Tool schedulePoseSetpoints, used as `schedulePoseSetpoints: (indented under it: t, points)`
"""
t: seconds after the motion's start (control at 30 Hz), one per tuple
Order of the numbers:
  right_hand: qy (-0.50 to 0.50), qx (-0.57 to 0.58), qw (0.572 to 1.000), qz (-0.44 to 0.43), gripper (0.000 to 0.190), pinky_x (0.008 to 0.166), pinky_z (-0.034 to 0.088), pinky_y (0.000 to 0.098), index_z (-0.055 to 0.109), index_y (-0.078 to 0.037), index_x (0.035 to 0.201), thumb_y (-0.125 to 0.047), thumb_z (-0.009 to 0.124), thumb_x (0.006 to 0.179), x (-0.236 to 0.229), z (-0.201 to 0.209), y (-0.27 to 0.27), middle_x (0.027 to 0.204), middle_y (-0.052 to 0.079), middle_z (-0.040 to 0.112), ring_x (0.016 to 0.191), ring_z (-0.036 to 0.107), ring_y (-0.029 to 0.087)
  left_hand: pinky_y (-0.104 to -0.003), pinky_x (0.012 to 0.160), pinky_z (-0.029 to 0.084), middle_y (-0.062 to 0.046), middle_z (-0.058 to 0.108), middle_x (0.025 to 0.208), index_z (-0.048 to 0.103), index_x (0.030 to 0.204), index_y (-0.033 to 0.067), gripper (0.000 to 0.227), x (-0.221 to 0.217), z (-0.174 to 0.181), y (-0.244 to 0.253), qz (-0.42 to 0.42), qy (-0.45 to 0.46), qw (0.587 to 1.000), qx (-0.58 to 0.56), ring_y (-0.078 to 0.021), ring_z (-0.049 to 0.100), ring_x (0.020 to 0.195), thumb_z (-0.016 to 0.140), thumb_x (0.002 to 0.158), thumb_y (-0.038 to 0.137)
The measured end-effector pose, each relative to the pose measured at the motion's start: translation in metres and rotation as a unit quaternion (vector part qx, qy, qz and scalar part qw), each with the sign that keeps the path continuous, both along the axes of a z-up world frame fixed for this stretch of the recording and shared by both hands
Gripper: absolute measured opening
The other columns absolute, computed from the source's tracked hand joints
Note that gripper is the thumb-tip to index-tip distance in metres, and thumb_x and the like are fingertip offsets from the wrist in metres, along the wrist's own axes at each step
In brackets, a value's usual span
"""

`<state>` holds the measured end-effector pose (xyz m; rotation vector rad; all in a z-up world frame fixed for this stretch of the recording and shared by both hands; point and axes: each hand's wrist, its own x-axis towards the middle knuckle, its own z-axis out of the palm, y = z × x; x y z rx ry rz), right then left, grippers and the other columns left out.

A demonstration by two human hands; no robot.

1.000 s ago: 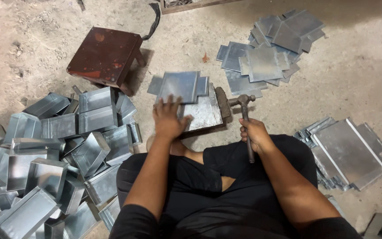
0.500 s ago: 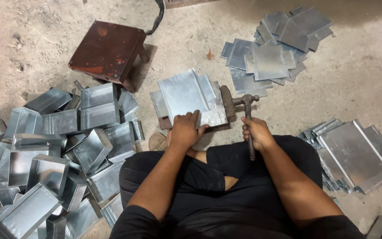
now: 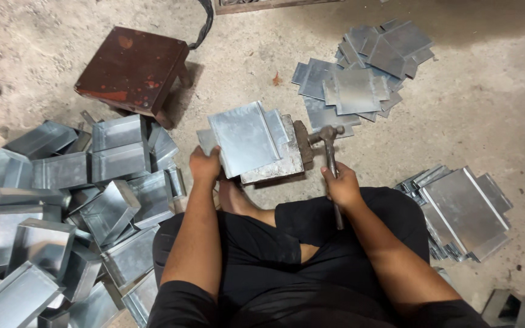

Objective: The person sits on the floor and uses a hammer to repeatedly strike a stack of rectangular metal sheets placed on a small wooden block. The person holds the stack with their left hand and strikes it with the hammer in their right hand, occasionally adjusting the stack's position.

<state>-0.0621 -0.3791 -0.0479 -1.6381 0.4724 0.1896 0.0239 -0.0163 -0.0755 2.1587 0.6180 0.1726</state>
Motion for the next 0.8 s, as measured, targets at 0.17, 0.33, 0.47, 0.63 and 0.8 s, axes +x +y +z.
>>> schedulePoseSetpoints:
  t: [0.17, 0.33, 0.47, 0.63, 0.8]
  points:
    - [-0.232, -0.112, 0.965, 0.038, 0.044, 0.048, 0.035, 0.0211, 0.06, 0.004, 0.138, -0.016, 0.066, 0.1, -0.033, 0.114, 0.013, 0.073, -0.002, 0.058, 0.056, 0.046, 0.003, -0.047, 0.093, 0.053, -0.029, 0.071, 0.111, 0.066, 0.116, -0.0033, 0.042, 0.007, -0.009, 0.019, 0.025, -0.086, 0.995, -0.038, -0.0442, 0.069, 0.105, 0.074, 0.09, 0.028]
    - [-0.573, 0.253, 0.71, 0.322, 0.05, 0.097, 0.052, 0.0494, 0.054, -0.002, 0.142, -0.039, 0.047, 0.109, -0.038, 0.235, -0.045, 0.129, 0.021, 0.066, 0.118, 0.066, 0.031, -0.044, 0.091, 0.055, -0.024, 0.073, 0.109, 0.066, 0.114, -0.0009, 0.047, 0.002, 0.006, 0.018, 0.042, -0.04, 0.993, -0.1, -0.0388, 0.072, 0.103, 0.082, 0.081, 0.028]
    - [-0.697, 0.148, 0.702, 0.021, 0.049, 0.063, 0.034, 0.0391, 0.05, -0.006, 0.107, -0.054, 0.039, 0.112, -0.061, 0.199, -0.058, 0.086, 0.013, 0.043, 0.071, 0.038, 0.023, -0.044, 0.091, 0.055, -0.024, 0.073, 0.109, 0.066, 0.112, -0.0013, 0.05, -0.002, 0.02, 0.01, 0.028, -0.022, 0.997, -0.067, -0.0383, 0.072, 0.102, 0.086, 0.077, 0.027]
    - [-0.573, -0.08, 0.814, -0.05, 0.036, 0.064, 0.042, 0.0357, 0.057, -0.005, 0.118, -0.038, 0.054, 0.105, -0.042, 0.094, 0.023, 0.087, 0.015, 0.056, 0.071, 0.049, 0.021, -0.045, 0.091, 0.054, -0.025, 0.072, 0.109, 0.066, 0.114, -0.0012, 0.049, -0.001, 0.011, 0.012, 0.041, -0.05, 0.996, -0.061, -0.0408, 0.07, 0.103, 0.085, 0.078, 0.026]
    - [-0.136, -0.274, 0.942, 0.139, 0.048, 0.069, 0.053, 0.0351, 0.062, -0.006, 0.14, -0.018, 0.072, 0.095, -0.025, 0.06, 0.071, 0.092, 0.017, 0.075, 0.073, 0.065, 0.021, -0.045, 0.091, 0.053, -0.027, 0.071, 0.109, 0.065, 0.115, -0.0024, 0.051, 0.006, 0.002, 0.015, 0.039, -0.084, 0.995, -0.044, -0.0426, 0.069, 0.104, 0.086, 0.077, 0.025]
